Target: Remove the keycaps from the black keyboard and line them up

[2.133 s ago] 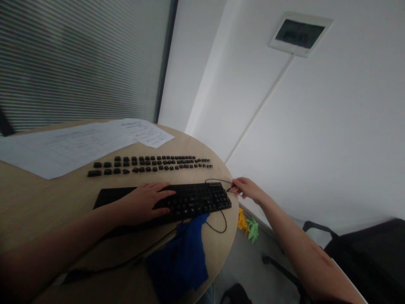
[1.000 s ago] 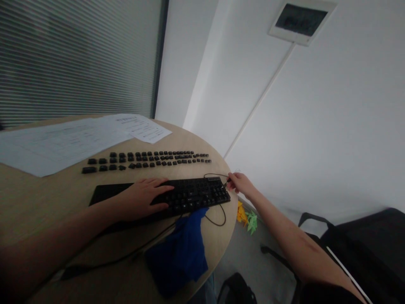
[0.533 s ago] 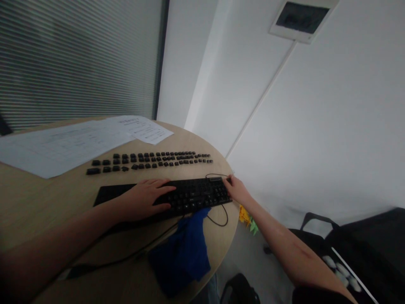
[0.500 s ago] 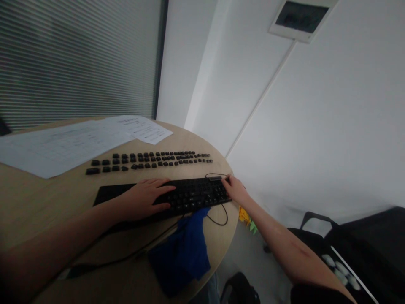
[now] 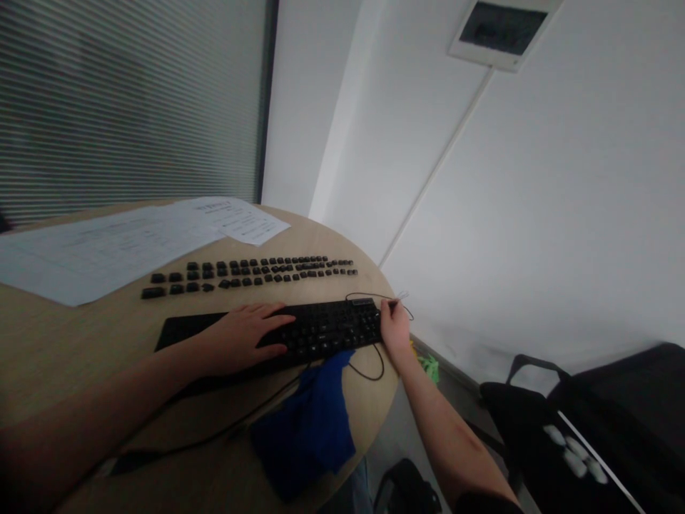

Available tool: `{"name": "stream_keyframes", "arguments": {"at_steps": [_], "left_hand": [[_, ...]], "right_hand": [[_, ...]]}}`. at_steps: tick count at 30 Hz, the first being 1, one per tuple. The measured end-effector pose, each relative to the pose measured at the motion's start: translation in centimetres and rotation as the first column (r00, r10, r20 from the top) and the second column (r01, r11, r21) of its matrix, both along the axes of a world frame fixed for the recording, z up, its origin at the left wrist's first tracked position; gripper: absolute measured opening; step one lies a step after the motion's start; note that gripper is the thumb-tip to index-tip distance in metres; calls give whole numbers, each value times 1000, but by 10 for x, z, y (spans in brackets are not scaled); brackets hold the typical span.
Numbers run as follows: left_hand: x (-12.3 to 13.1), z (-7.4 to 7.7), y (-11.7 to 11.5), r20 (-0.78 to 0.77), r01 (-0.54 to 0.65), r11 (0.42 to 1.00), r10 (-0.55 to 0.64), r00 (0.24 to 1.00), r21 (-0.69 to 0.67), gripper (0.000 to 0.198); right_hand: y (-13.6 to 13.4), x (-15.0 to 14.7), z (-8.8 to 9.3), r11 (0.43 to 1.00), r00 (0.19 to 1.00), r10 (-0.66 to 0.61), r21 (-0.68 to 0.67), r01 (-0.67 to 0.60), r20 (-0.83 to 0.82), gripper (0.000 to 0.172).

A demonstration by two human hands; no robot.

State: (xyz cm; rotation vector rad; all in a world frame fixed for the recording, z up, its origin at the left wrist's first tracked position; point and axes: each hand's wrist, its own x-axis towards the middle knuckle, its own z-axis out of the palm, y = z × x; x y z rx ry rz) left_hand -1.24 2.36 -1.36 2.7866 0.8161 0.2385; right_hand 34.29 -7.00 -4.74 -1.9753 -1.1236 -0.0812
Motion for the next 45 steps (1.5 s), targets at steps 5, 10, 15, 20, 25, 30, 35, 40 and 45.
{"name": "stream_keyframes", "arguments": {"at_steps": [5, 10, 15, 20, 25, 30, 35, 40, 45], "left_hand": [[0, -2, 1, 9, -5, 1000, 5, 1000, 2, 66], [1, 0, 1, 3, -9, 1000, 9, 1000, -13, 65], [-1, 3, -1, -12, -8, 1000, 8, 1000, -13, 64], [-4, 6, -3, 13, 2, 999, -2, 1000, 32, 61], [-4, 23, -14, 164, 6, 995, -23, 986, 101, 51], [-1, 33, -29, 304, 62, 992, -92, 948, 107, 43], [3, 27, -31, 326, 149, 983, -176, 929, 106, 32], [7, 26, -31, 330, 180, 980, -198, 923, 85, 23], [9, 29, -34, 369, 171, 985, -172, 913, 35, 22]], "right_hand": [[-5, -4, -4, 995, 997, -82, -64, 80, -17, 39], [-9, -6, 0, 999, 990, 45, 31, -42, -133, 48], [-15, -18, 7, 997, 987, 70, 50, -63, -144, 42], [-31, -44, 16, 957, 967, 246, 171, -233, -60, 31], [-44, -94, 33, 768, 808, 569, 251, -589, 154, 15], [-44, -141, 35, 614, 650, 691, 217, -759, 316, 5], [-46, -148, 26, 517, 560, 744, 218, -828, 364, 9], [-46, -142, 23, 500, 553, 748, 238, -833, 367, 11], [-45, -141, 22, 495, 553, 754, 247, -833, 353, 10]]}}
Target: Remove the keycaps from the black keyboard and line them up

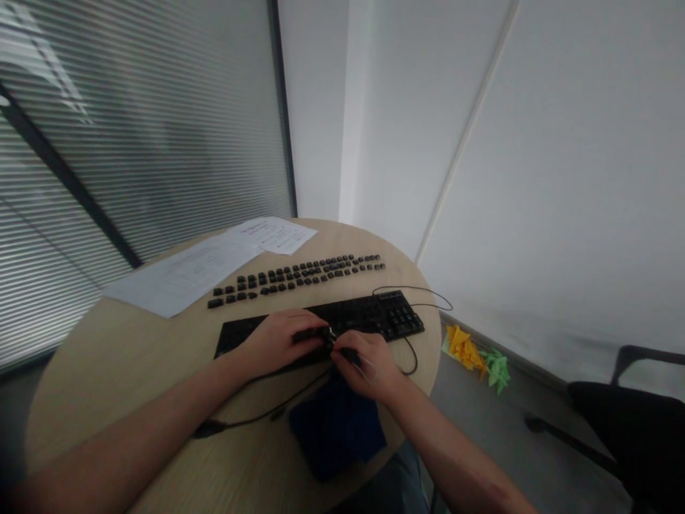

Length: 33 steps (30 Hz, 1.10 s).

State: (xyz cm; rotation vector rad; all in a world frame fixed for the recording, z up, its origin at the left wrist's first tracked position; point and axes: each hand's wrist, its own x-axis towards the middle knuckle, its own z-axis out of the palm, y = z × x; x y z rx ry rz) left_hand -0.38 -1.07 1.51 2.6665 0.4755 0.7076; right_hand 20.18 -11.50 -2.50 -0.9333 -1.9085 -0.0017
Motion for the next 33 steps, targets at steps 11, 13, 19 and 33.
{"name": "stream_keyframes", "arguments": {"at_steps": [11, 13, 19, 33], "left_hand": [[-8, 5, 11, 102, -59, 989, 74, 992, -138, 22], [-10, 5, 15, 131, -46, 986, 68, 989, -161, 23], [-10, 1, 17, 140, -12, 980, 40, 989, -198, 25], [-2, 6, 3, 98, 34, 982, -16, 995, -188, 26]], "right_hand": [[1, 9, -2, 982, 977, -189, -37, 186, -102, 8], [1, 13, -1, 971, 962, -237, -20, 237, -132, 14], [2, 12, 8, 921, 925, -374, 84, 379, -70, 21], [5, 2, 1, 980, 978, -178, 111, 166, 110, 4]]}}
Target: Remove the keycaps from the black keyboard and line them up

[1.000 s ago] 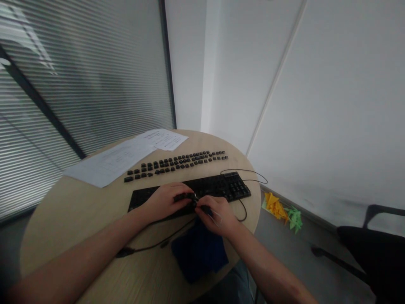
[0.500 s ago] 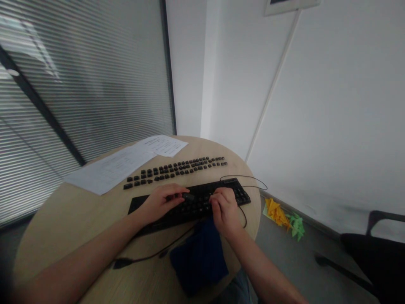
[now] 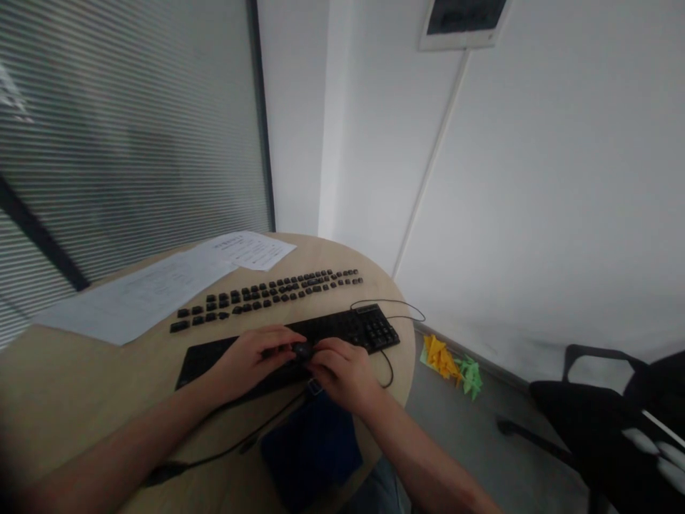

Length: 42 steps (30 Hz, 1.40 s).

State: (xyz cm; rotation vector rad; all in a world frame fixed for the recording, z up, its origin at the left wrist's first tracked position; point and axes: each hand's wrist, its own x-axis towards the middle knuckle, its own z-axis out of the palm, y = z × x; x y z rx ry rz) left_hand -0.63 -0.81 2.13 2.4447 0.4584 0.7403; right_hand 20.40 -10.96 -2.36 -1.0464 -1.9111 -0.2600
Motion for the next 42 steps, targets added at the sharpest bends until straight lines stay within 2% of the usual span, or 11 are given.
{"name": "stream_keyframes", "arguments": {"at_steps": [6, 10, 12, 14, 16, 19, 22, 23, 25, 34, 42], "left_hand": [[1, -5, -1, 26, 52, 998, -52, 998, 28, 24], [0, -6, -3, 9, 7, 998, -8, 1000, 55, 28], [-2, -5, -4, -26, -60, 996, 62, 998, 73, 40], [-3, -5, -3, -69, -120, 989, 126, 990, 82, 47], [-4, -5, 1, -106, -153, 982, 165, 981, 113, 44], [-4, -8, 8, -142, -156, 967, 186, 972, 201, 30], [-4, -11, 15, -180, -138, 958, 187, 966, 252, 23], [-5, -11, 16, -190, -137, 957, 189, 963, 257, 22], [-6, -13, 19, -202, -148, 953, 205, 958, 264, 21], [-11, -18, 27, -197, -169, 954, 220, 955, 246, 20], [-10, -20, 24, -257, -142, 964, 199, 946, 223, 18]], "right_hand": [[-1, -5, -1, 999, 998, 34, 17, -33, -56, 5], [-5, -1, 5, 1000, 999, 17, -4, -17, 27, 12], [-1, 13, 13, 999, 995, -22, -24, 24, 94, 17], [12, 38, 23, 980, 975, -165, -88, 180, 149, 18], [36, 72, 31, 892, 908, -370, -198, 406, 196, 22], [85, 123, 38, 634, 727, -607, -357, 686, 320, 27], [129, 156, 35, 394, 594, -634, -454, 799, 495, 28], [140, 162, 34, 339, 564, -632, -465, 818, 531, 29], [157, 168, 30, 293, 537, -635, -470, 833, 555, 31], [182, 176, 18, 243, 513, -624, -478, 844, 589, 29], [180, 170, 15, 257, 526, -620, -483, 837, 582, 30]]}}
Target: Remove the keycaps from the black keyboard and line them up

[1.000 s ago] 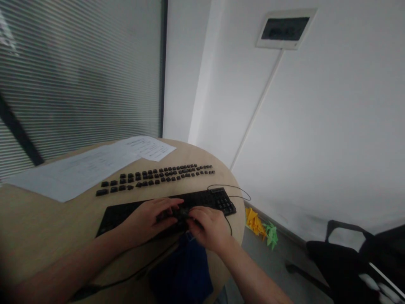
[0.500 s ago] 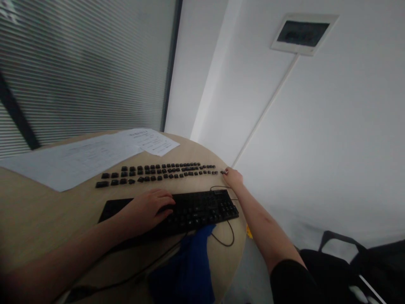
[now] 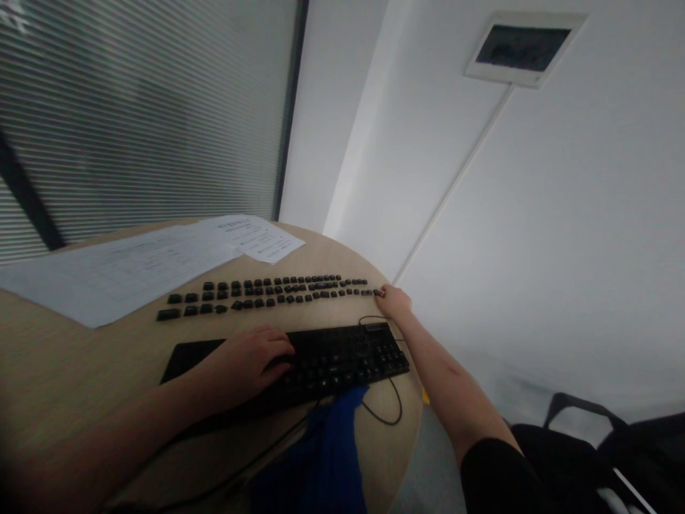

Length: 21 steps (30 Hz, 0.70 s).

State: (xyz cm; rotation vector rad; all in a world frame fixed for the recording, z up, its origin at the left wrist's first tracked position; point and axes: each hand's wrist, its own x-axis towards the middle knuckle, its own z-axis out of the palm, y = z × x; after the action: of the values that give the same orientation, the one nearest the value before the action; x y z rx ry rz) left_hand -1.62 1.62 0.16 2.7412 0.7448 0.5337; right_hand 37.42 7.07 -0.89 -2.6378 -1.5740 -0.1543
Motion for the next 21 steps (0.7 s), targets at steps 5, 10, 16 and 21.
{"name": "stream_keyframes", "arguments": {"at_steps": [5, 10, 16, 21], "left_hand": [[-1, 2, 0, 22, -1, 999, 1, 1000, 35, 17], [-1, 1, 2, -18, -13, 999, 14, 1000, 53, 15], [-1, 4, -4, -102, -20, 995, 30, 994, 96, 15], [0, 3, -13, -164, -31, 985, 60, 985, 172, 13]], "right_hand": [[-14, -4, 23, 979, 995, 48, 204, -29, -89, 30], [-56, -44, 62, 669, 841, 467, 731, -135, -272, 39], [-123, -146, 67, 210, 650, 759, 956, -203, -29, 28], [-129, -177, 37, 69, 473, 852, 847, -527, 224, 19]]}}
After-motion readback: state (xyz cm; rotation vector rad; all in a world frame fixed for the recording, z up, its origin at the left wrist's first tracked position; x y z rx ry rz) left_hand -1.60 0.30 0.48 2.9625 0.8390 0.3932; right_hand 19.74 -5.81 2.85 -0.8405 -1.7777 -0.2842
